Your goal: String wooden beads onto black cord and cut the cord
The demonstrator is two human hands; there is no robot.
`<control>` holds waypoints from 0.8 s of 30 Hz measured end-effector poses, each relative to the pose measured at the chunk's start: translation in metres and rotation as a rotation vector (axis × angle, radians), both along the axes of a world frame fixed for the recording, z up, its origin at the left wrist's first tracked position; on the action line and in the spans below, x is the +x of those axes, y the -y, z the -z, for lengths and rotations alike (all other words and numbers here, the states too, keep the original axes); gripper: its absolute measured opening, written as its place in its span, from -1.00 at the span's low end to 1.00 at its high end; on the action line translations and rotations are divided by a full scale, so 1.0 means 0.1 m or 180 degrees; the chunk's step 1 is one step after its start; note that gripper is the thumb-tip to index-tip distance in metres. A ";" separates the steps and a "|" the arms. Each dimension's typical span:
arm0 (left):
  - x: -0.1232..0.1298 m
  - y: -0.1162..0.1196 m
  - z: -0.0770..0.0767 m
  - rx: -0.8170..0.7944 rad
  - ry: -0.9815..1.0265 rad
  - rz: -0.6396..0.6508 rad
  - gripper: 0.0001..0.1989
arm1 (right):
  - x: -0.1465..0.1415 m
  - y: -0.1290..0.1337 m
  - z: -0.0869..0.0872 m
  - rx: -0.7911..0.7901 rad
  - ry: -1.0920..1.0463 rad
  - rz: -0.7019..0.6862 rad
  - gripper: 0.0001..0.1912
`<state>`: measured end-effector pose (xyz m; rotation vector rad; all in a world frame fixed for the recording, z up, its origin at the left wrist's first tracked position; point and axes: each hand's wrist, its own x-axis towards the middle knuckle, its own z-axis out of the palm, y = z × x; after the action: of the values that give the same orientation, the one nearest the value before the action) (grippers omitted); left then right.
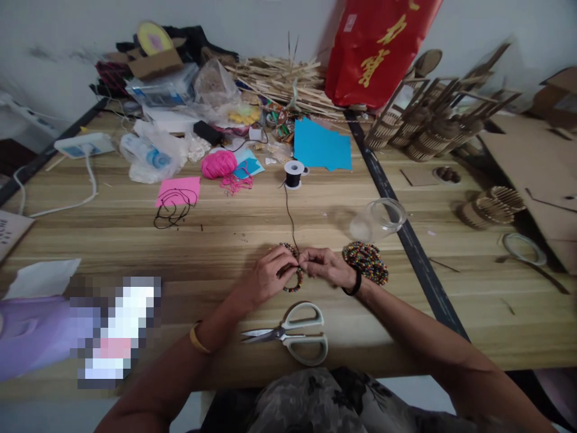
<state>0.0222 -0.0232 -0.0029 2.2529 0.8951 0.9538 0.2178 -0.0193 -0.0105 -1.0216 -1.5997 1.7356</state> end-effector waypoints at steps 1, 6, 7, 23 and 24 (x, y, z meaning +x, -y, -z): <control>0.00 0.00 0.00 0.0061 -0.0053 -0.0004 -0.92 | 0.00 0.00 0.00 -0.0001 -0.0010 0.0007 -0.64; -0.01 -0.02 0.03 0.0233 -0.0174 0.0052 -0.91 | 0.00 0.00 0.01 0.0031 -0.0055 0.0035 -0.63; -0.01 -0.02 0.04 0.0267 -0.0198 0.0066 -0.91 | 0.00 0.00 0.01 0.0035 -0.0064 0.0034 -0.63; -0.02 0.04 0.02 0.0772 -0.0760 0.0042 -0.89 | -0.02 0.00 0.01 0.0054 -0.0088 0.0024 -0.66; -0.02 0.04 0.02 0.0765 -0.0803 0.0036 -0.88 | -0.02 0.00 0.01 0.0048 -0.0093 0.0023 -0.66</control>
<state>0.0205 -0.0276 -0.0054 2.6248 0.9127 0.8205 0.2162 -0.0197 -0.0112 -0.9892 -1.5868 1.7234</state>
